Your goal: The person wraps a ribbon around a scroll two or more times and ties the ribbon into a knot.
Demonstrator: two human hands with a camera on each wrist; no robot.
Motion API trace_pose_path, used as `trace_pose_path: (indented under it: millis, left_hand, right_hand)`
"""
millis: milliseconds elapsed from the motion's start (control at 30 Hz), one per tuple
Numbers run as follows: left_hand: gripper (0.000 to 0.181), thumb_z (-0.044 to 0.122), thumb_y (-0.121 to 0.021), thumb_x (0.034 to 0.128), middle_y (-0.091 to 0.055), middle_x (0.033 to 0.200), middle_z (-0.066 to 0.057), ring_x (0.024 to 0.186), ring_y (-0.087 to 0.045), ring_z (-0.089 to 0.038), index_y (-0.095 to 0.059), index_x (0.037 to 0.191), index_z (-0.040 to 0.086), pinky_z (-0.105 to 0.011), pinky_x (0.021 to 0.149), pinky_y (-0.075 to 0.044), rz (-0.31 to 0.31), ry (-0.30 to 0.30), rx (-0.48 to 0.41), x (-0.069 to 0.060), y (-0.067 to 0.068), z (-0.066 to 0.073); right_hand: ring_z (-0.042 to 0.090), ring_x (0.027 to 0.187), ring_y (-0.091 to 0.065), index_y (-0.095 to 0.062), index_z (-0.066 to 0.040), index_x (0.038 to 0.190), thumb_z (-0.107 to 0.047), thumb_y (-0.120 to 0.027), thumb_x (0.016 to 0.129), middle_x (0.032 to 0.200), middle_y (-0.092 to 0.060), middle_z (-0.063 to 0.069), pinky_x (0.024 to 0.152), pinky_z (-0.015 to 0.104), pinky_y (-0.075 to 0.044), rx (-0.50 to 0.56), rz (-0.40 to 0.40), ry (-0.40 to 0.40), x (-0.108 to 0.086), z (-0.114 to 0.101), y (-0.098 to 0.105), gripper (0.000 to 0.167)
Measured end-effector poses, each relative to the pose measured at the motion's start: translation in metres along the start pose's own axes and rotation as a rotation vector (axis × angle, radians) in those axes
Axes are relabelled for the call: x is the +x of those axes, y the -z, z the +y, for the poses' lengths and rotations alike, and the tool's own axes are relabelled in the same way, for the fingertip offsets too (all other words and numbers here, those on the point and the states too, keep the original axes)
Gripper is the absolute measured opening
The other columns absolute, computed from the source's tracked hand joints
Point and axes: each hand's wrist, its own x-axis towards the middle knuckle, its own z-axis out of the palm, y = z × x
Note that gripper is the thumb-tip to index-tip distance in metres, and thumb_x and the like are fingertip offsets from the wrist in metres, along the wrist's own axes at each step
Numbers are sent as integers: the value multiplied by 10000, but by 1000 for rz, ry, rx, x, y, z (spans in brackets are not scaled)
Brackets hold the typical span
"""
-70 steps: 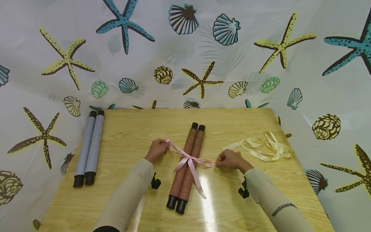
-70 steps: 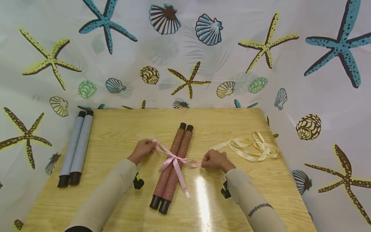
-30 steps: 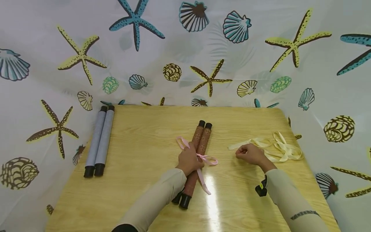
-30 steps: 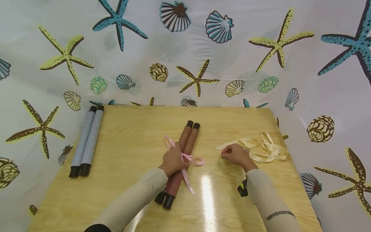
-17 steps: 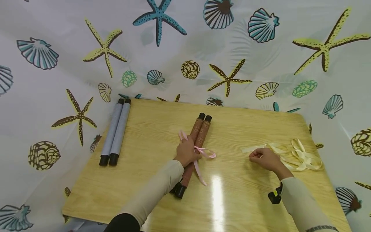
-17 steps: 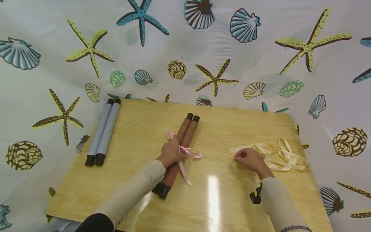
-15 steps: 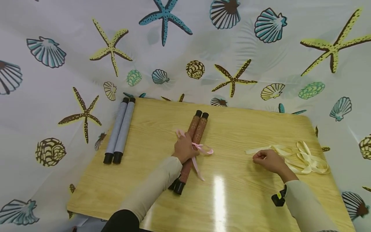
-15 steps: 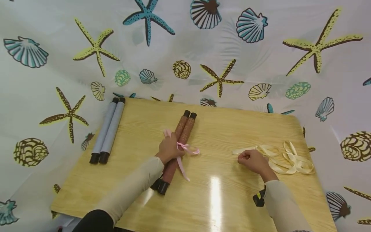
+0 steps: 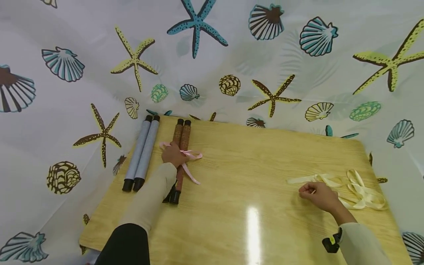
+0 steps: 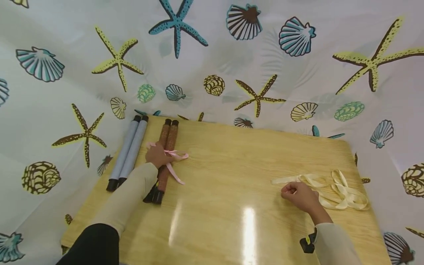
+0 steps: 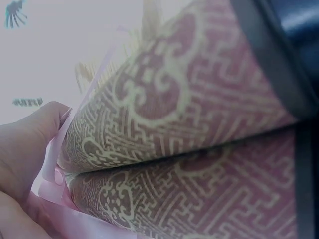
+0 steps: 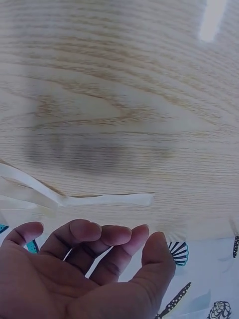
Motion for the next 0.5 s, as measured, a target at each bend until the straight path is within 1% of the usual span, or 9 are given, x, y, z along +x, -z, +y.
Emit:
trace_pose_path:
  millis: [67,100,133,167,200,267,300,367,500]
  left_hand:
    - [813,465,-679,795,-681,1086,-290,884,-703,-368,-446,1352,-79,-455,706,-586,18,18,11,9,3,-14]
    - [809,462,-678,793,-678,1087,-293,891,-702,-372,-449,1347,-80,-458,709,-586,21,28,16,13,6,-19]
    - [757,424,-660,798,-677,1083,-296,897,-701,-380,-460,1329,-77,-463,714,-589,19,37,18,17,8,-23]
    - [744,432,-662,801,-669,1099,-303,918,-697,-389,-472,1312,-75,-471,731,-589,18,45,12,20,9,-25]
    - [715,429,-653,806,-663,1109,-310,938,-691,-401,-487,1286,-74,-480,747,-587,14,50,12,23,11,-27]
    - [705,435,-639,821,-646,1149,-319,997,-677,-420,-485,1283,-75,-497,805,-581,-1,51,12,30,14,-27]
    - [698,432,-630,828,-629,1191,-319,1024,-669,-427,-484,1286,-75,-503,834,-575,-8,55,11,31,13,-30]
    - [718,460,-625,835,-621,1218,-317,1051,-662,-431,-482,1295,-72,-510,866,-567,-16,66,15,32,12,-33]
    - [757,490,-631,822,-621,1233,-300,1066,-660,-414,-464,1320,-55,-502,880,-565,-27,91,26,36,9,-37]
  right_hand:
    - [37,708,-511,-704,-68,1040,-255,-630,978,899,-666,21,688,359,-376,-23,19,-13,-2,0,1,210]
    - [37,709,-513,-707,-80,1036,-264,-631,977,898,-668,17,694,377,-350,-34,28,-15,-3,1,2,208]
    - [37,710,-513,-708,-90,1035,-274,-627,979,899,-669,10,694,377,-322,-47,35,-19,-5,2,3,209]
    - [32,708,-515,-710,-98,1035,-284,-628,978,897,-671,2,690,371,-305,-58,41,-29,-7,4,4,211]
    - [27,706,-517,-712,-100,1037,-287,-628,978,897,-673,-2,684,370,-300,-63,46,-37,-9,6,6,213]
    - [20,703,-521,-711,-94,1044,-284,-626,979,898,-673,-1,665,350,-309,-71,50,-53,-13,10,11,218]
    - [19,702,-519,-709,-89,1050,-282,-622,982,898,-671,1,665,348,-306,-72,44,-61,-16,12,12,222]
    - [12,706,-523,-707,-83,1063,-286,-618,986,906,-674,3,670,349,-309,-76,38,-72,-20,15,14,234]
    - [5,712,-519,-704,-80,1075,-298,-605,995,919,-673,7,673,356,-313,-84,32,-75,-25,18,18,253]
